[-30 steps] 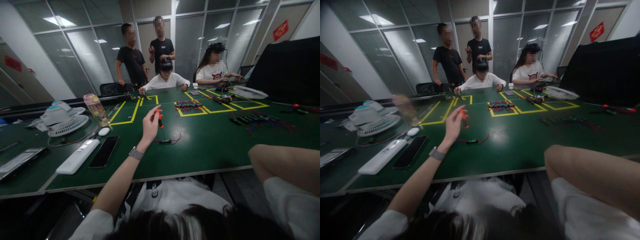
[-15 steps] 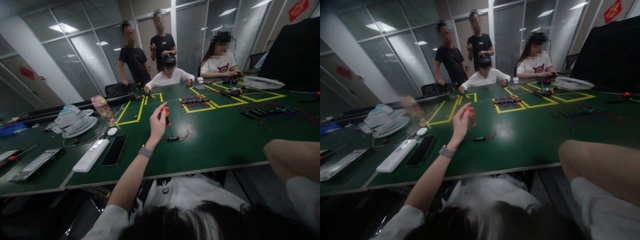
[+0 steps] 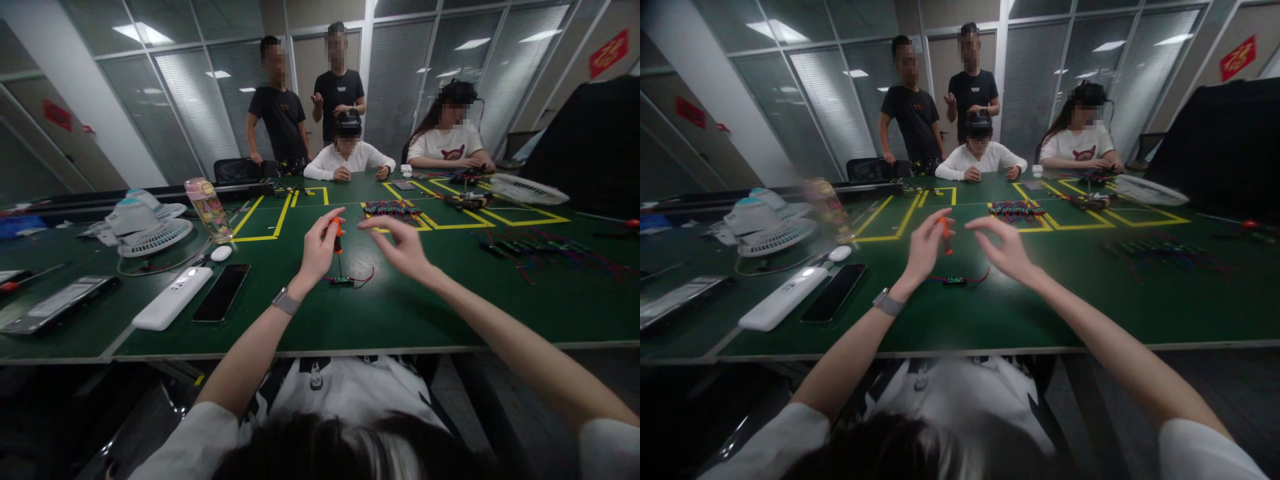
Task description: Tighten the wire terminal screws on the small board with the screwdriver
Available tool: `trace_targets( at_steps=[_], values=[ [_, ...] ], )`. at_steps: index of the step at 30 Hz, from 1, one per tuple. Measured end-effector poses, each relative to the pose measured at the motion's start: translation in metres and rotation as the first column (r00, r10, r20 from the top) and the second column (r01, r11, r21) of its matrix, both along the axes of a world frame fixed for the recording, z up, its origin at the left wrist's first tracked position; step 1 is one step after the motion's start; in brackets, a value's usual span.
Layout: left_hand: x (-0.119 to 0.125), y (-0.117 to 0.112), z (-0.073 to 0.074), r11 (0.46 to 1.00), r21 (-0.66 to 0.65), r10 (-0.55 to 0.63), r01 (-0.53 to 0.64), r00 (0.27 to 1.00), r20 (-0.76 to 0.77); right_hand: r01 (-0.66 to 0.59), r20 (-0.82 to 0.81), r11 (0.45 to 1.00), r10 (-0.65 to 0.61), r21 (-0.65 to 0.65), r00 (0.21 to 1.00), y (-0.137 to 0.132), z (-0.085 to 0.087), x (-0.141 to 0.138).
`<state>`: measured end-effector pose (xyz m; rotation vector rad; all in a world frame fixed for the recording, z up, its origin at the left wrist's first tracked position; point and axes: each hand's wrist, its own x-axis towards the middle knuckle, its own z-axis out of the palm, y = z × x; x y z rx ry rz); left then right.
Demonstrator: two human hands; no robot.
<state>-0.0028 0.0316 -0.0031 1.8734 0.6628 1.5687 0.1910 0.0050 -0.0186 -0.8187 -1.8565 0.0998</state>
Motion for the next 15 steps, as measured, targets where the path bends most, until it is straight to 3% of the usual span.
trace_targets(
  at_steps=[2,5,9,12,15],
  values=[
    [-0.001,0.001,-0.001,1.000,0.013,-0.024,0.024,1.000,-0.007,-0.058,0.053,0.992,0.064,-0.112,0.996,0.005,-0.019,-0.010],
    [0.000,0.001,-0.001,0.998,0.027,-0.063,0.063,0.998,-0.009,-0.166,0.169,0.938,0.224,-0.304,0.960,0.013,-0.047,-0.019],
    [0.001,-0.001,0.001,0.993,0.037,-0.108,0.109,0.994,-0.029,-0.197,0.222,0.922,0.280,-0.334,0.934,0.018,-0.063,-0.021],
    [-0.001,-0.004,0.002,0.990,0.142,0.003,0.012,0.995,-0.101,-0.190,0.209,0.922,0.270,-0.336,0.940,0.020,-0.064,-0.020],
    [-0.006,-0.005,0.003,0.922,0.362,0.220,-0.137,0.955,-0.198,-0.194,0.198,0.920,0.272,-0.341,0.942,0.020,-0.063,-0.019]
  ],
)
